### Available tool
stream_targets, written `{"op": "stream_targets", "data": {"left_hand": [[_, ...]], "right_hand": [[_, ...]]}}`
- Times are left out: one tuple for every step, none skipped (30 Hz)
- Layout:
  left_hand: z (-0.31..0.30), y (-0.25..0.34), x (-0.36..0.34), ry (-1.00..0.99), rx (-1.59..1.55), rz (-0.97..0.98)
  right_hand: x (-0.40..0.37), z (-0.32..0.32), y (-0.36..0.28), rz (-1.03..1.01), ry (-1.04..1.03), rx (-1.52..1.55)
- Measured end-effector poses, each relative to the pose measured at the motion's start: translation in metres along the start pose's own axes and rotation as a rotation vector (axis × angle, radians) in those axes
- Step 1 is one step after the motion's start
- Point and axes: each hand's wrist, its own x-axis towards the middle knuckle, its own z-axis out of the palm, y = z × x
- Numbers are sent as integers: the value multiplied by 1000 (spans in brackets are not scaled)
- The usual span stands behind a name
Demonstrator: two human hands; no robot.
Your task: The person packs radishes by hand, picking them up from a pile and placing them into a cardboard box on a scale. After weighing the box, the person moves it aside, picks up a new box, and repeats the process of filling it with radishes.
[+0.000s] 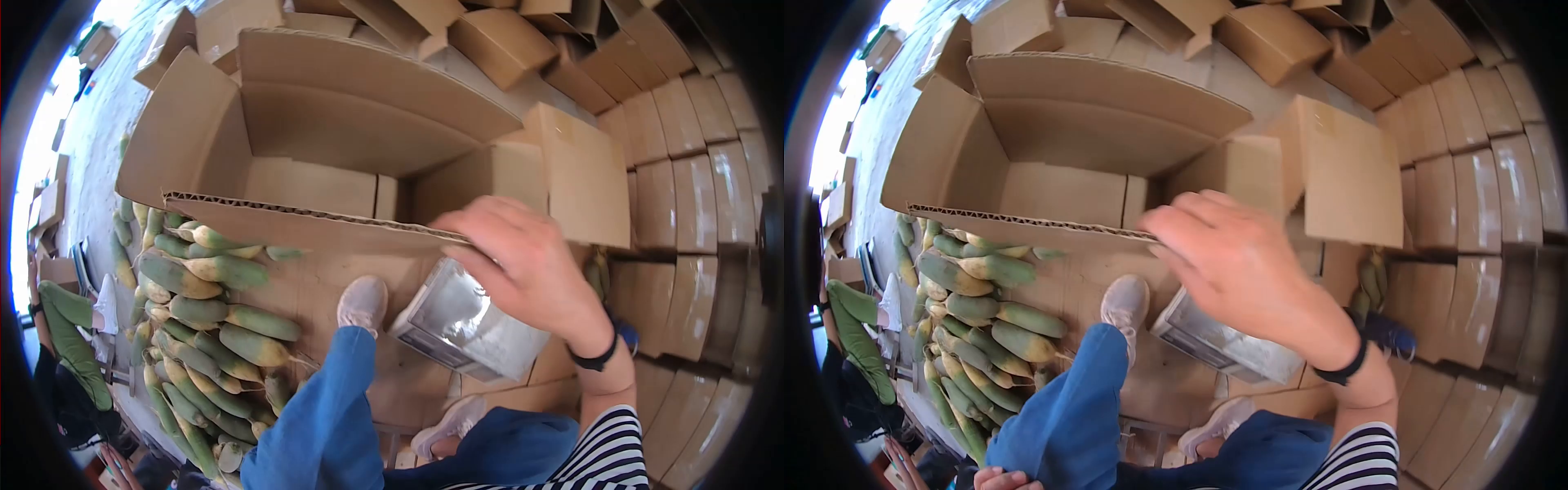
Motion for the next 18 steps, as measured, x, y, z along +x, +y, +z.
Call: {"op": "stream_targets", "data": {"left_hand": [[2,4,-4,11,-24,-14],[4,5,-10,23,-10,6],[8,6,-17,39,8,22],[14,6,-26,45,7,28],[20,4,-36,66,64,16],[24,3,-46,87,122,4],[24,5,-52,111,181,-6],[19,8,-50,98,147,11],[15,10,-44,84,113,30],[16,12,-40,137,128,25],[18,18,-34,232,112,-59],[17,18,-32,235,110,-31],[17,18,-31,238,112,-6],[18,20,-32,247,121,-6],[20,22,-33,268,114,-2],[21,24,-33,291,107,3],[22,25,-34,297,116,0],[24,27,-35,315,127,13]], "right_hand": [[-16,-18,-9,20,-38,34],[-35,-34,-19,80,-76,20],[-57,-47,-30,133,-114,7],[-79,-57,-40,188,-107,-22],[-101,-65,-51,239,-99,-50],[-123,-71,-60,288,-95,-71],[-146,-74,-66,337,-88,-93],[-167,-76,-70,331,-78,-104],[-189,-75,-72,362,-71,-117],[-208,-73,-72,395,-65,-129],[-225,-71,-69,389,-56,-137],[-241,-68,-65,370,-69,-175],[-253,-64,-60,348,-82,-212],[-263,-60,-57,321,-86,-225],[-272,-56,-54,310,-81,-224],[-279,-52,-49,302,-90,-229],[-286,-48,-45,295,-101,-233],[-291,-43,-41,285,-99,-232]]}}
